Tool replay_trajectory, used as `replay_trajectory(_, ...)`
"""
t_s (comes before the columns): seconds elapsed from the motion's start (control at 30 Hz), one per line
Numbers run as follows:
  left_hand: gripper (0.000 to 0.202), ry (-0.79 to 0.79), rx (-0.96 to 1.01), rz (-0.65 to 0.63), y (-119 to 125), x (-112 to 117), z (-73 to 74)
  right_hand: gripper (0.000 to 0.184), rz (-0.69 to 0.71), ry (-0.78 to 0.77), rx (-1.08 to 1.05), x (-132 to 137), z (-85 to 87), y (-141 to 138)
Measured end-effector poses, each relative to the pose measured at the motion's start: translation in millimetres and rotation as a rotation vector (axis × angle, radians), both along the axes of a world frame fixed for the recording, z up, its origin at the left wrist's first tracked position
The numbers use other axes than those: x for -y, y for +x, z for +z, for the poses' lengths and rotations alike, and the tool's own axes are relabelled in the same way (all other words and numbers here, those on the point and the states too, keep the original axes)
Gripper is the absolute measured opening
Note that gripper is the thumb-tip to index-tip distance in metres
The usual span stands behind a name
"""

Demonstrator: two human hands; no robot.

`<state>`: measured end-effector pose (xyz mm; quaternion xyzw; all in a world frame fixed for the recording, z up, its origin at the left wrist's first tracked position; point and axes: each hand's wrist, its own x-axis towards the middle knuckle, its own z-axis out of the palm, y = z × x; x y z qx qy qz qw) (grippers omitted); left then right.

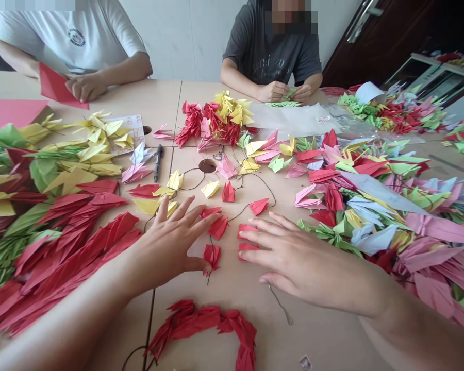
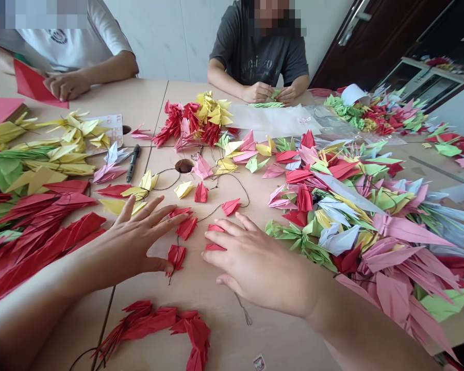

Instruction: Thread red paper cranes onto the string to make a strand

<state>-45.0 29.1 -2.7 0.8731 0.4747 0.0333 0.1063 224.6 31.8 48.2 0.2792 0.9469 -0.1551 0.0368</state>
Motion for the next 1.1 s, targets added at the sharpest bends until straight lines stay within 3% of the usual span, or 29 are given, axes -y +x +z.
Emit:
replay_trajectory(0.2,0.086,0.069,-0.034,0.031,5.9,-1.6,-2.2,0.026,-0.067,0.087,0.041,-12.4,-18.5,2.7)
replay_trajectory(0.37,0.093,0.092,0.001,0.054,1.7,-4.1,2.8,0.026,-0.111,0.178,0.033,-15.6,-16.0,3.4)
replay_trajectory(0.57,0.078,0.025,0.015,0.027,5.7,-0.7,5.7,0.063,0.026,0.166,-0.068,-1.0,-21.6,-15.1)
replay_trajectory(0.77,0.073,-0.018,0.066,-0.027,9.2,0.2,7.0,0.068,0.023,0.096,-0.034,3.9,-47.3,-22.2)
replay_trajectory(0.9,0.067,0.017,0.06,0.029,9.1,0.4,27.2,0.067,0.045,0.15,-0.066,3.9,-46.7,-18.6)
replay_trajectory(1.0,0.053,0.054,0.068,0.063,7.9,5.4,50.8,0.053,0.056,0.178,-0.135,7.0,-36.5,-15.3)
replay_trajectory(1.1,0.031,-0.073,0.119,0.111,3.7,20.8,69.2,0.038,0.08,0.114,-0.22,14.4,-20.9,-11.8)
